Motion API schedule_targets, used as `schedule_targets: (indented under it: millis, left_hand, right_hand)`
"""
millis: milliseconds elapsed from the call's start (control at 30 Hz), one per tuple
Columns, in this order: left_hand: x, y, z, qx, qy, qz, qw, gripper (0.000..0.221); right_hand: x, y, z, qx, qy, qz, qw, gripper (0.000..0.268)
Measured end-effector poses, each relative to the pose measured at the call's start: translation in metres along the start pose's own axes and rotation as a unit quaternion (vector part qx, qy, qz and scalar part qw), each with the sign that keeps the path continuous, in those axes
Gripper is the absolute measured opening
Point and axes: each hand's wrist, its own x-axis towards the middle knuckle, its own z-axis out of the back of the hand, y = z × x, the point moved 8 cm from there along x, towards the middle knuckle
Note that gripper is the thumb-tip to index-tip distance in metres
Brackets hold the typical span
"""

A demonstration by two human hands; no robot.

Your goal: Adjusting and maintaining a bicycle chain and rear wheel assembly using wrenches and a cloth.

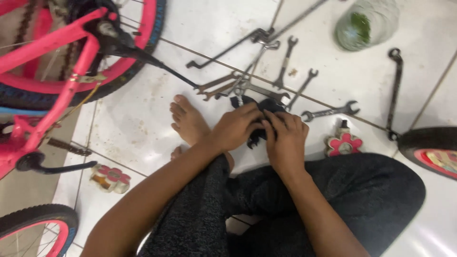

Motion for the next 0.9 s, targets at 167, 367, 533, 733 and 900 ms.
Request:
schedule_targets:
  millis: [167, 367, 533, 733, 900]
  left_hand:
    - [-0.129, -0.119, 0.033, -0.110, 0.156, -0.565, 0.803, 0.019]
    - [-0.125, -0.116, 0.049, -0.172, 0.117, -0.573, 0.793, 0.015]
    - [-0.128, -0.115, 0.056, -0.178, 0.090, -0.591, 0.782, 0.011]
    - [-0.126, -0.113, 0.057, -0.169, 0.095, -0.576, 0.794, 0.020]
    - [-0.118, -0.106, 0.046, -0.163, 0.142, -0.528, 0.821, 0.028]
  right_hand:
    - [0.001, -0.006, -0.010, 0.113, 0.046, -0.047, 0.991, 0.022]
    - [0.001, -0.005, -0.005, 0.258, 0.099, -0.191, 0.942, 0.023]
    - [0.005, -0.004, -0.006, 0.311, 0.109, -0.227, 0.916, 0.022]
    - [-0.002, -0.019, -0.028, 0.385, 0.102, -0.272, 0.876, 0.026]
    - [-0.002, -0.008, -0.022, 0.487, 0.092, -0.329, 0.804, 0.030]
